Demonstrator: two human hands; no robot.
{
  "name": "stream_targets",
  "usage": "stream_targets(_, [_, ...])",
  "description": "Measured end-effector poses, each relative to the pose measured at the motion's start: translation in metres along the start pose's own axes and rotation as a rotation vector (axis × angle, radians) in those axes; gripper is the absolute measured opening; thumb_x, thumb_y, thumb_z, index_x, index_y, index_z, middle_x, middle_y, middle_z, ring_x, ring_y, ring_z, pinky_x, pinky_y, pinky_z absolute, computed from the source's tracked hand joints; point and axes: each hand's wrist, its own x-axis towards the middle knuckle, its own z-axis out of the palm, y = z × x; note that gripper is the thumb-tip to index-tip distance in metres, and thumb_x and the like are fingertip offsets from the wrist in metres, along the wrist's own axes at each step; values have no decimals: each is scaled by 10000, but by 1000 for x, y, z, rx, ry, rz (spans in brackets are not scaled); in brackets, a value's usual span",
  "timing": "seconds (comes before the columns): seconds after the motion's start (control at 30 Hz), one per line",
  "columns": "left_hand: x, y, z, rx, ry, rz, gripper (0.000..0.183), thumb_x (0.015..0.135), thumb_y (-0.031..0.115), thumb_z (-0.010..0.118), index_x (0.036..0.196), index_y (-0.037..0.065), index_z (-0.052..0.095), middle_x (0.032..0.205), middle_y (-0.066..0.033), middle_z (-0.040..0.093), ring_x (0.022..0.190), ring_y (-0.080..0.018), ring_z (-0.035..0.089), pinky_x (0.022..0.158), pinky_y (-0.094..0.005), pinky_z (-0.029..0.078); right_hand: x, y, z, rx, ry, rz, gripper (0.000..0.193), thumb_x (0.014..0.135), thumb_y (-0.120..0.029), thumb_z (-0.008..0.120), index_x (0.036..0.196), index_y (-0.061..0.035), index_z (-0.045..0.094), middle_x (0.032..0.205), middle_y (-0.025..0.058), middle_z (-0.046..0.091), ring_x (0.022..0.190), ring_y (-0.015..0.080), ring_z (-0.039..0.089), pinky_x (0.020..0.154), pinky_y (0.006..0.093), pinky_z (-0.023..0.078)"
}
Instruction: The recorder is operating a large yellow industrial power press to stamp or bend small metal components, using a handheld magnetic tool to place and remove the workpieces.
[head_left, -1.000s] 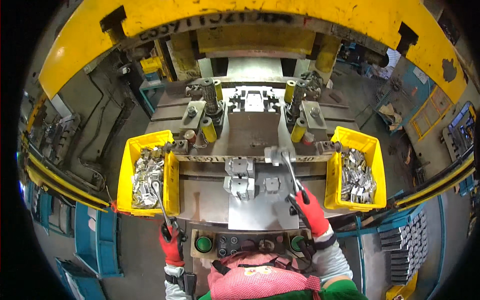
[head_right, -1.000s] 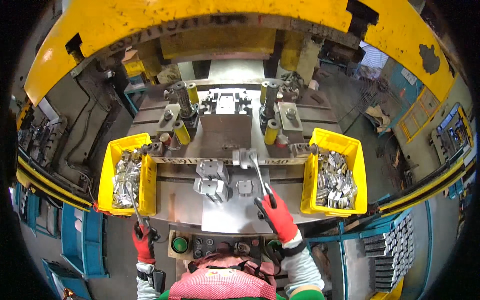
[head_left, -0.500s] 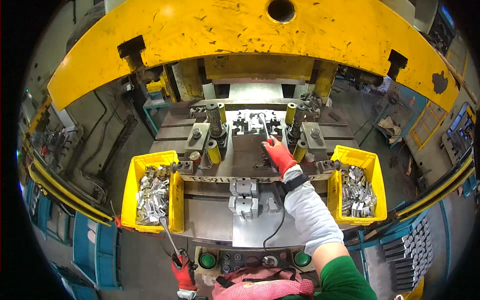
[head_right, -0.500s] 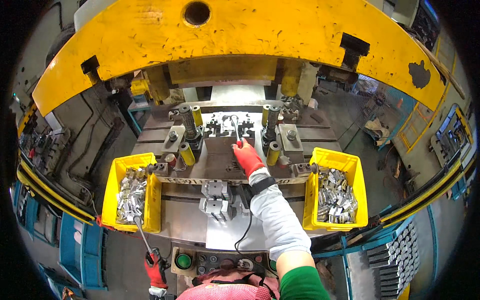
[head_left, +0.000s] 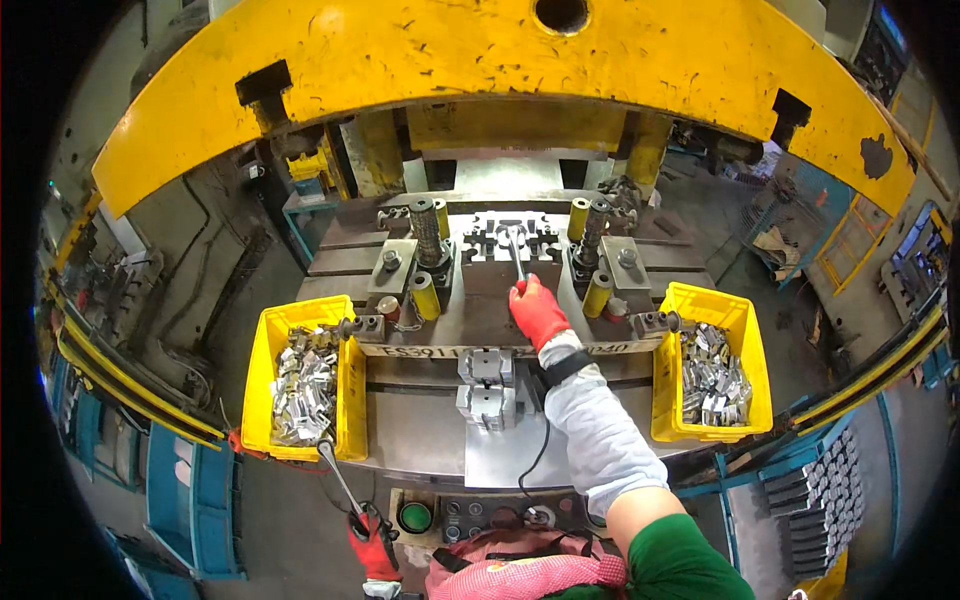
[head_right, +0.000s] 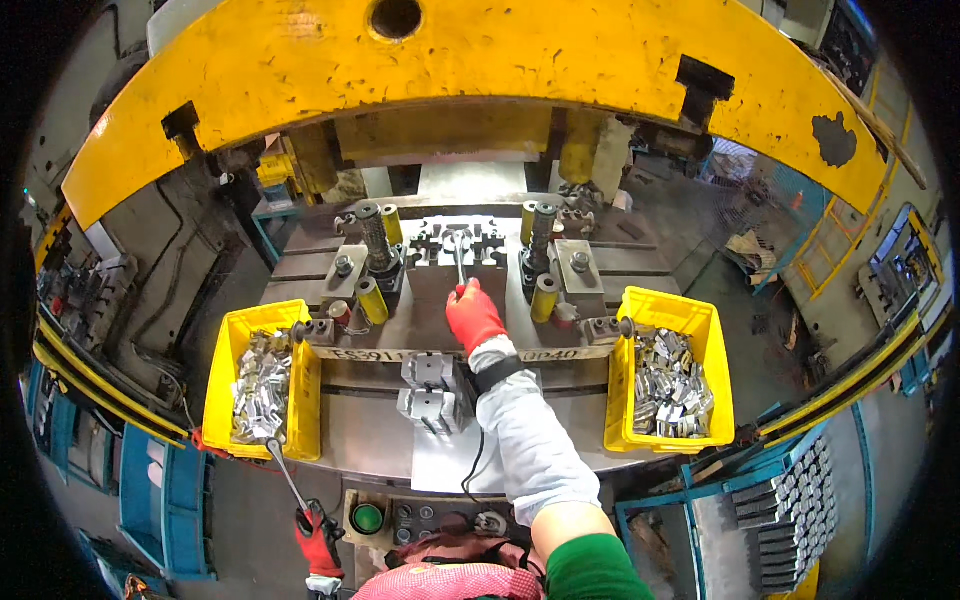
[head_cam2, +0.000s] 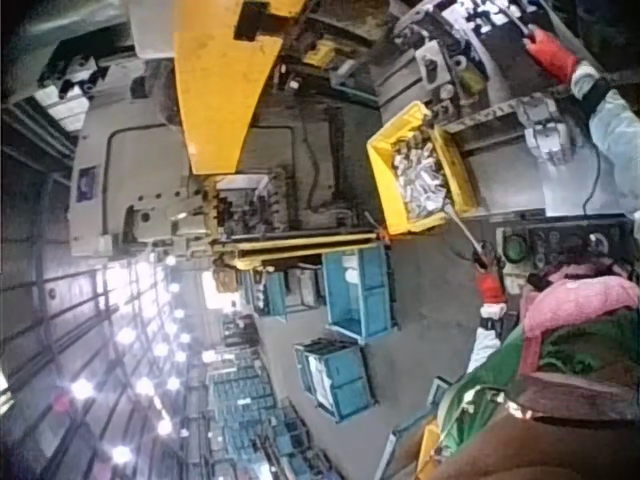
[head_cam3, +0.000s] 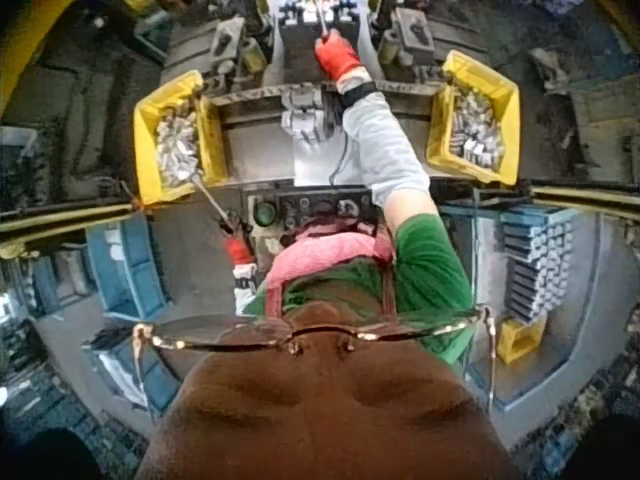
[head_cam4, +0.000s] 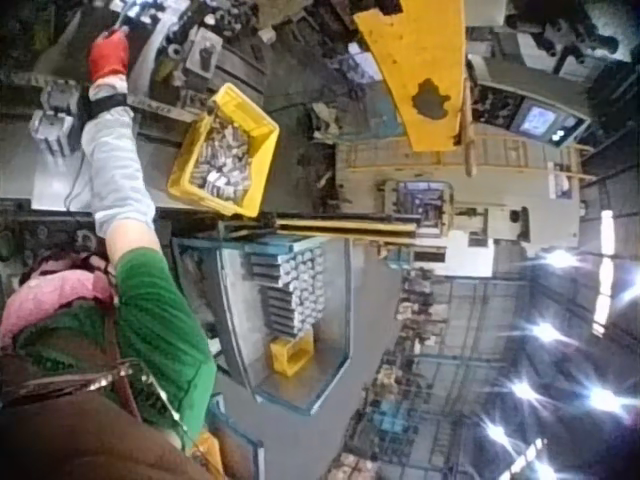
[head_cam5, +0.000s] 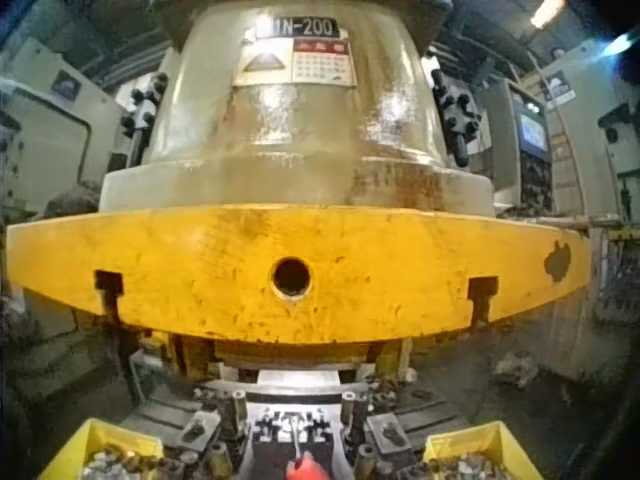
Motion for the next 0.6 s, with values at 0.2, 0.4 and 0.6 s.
stream_targets(0.2, [32, -58, -49, 100, 113, 97, 315, 752, 53, 553, 1034, 36, 413, 790, -46, 490, 622, -118, 478, 518, -257, 423, -46, 21, -59, 419, 127, -109, 351, 786, -283, 481, 996, -2, 491, 896, 169, 559, 841, 267, 537, 734, 328, 404])
stream_targets(0.4, [36, -114, -73, 187, 198, -208, 327, 704, 152, 628, 948, 46, 438, 807, -63, 496, 695, -155, 485, 564, -293, 403, -223, 154, -128, 549, 698, 267, 368, 845, -228, 427, 1127, 8, 405, 1023, 103, 502, 906, 186, 466, 794, 278, 363])
stream_targets(0.6, [83, -189, -79, 1088, -122, 170, 498, 550, 305, 724, 859, 65, 416, 570, -55, 461, 496, -201, 440, 502, -361, 404, -367, 401, -74, 401, 510, 659, 664, 683, -185, 622, 1183, 70, 268, 1128, 186, 418, 1007, 261, 420, 879, 318, 317])
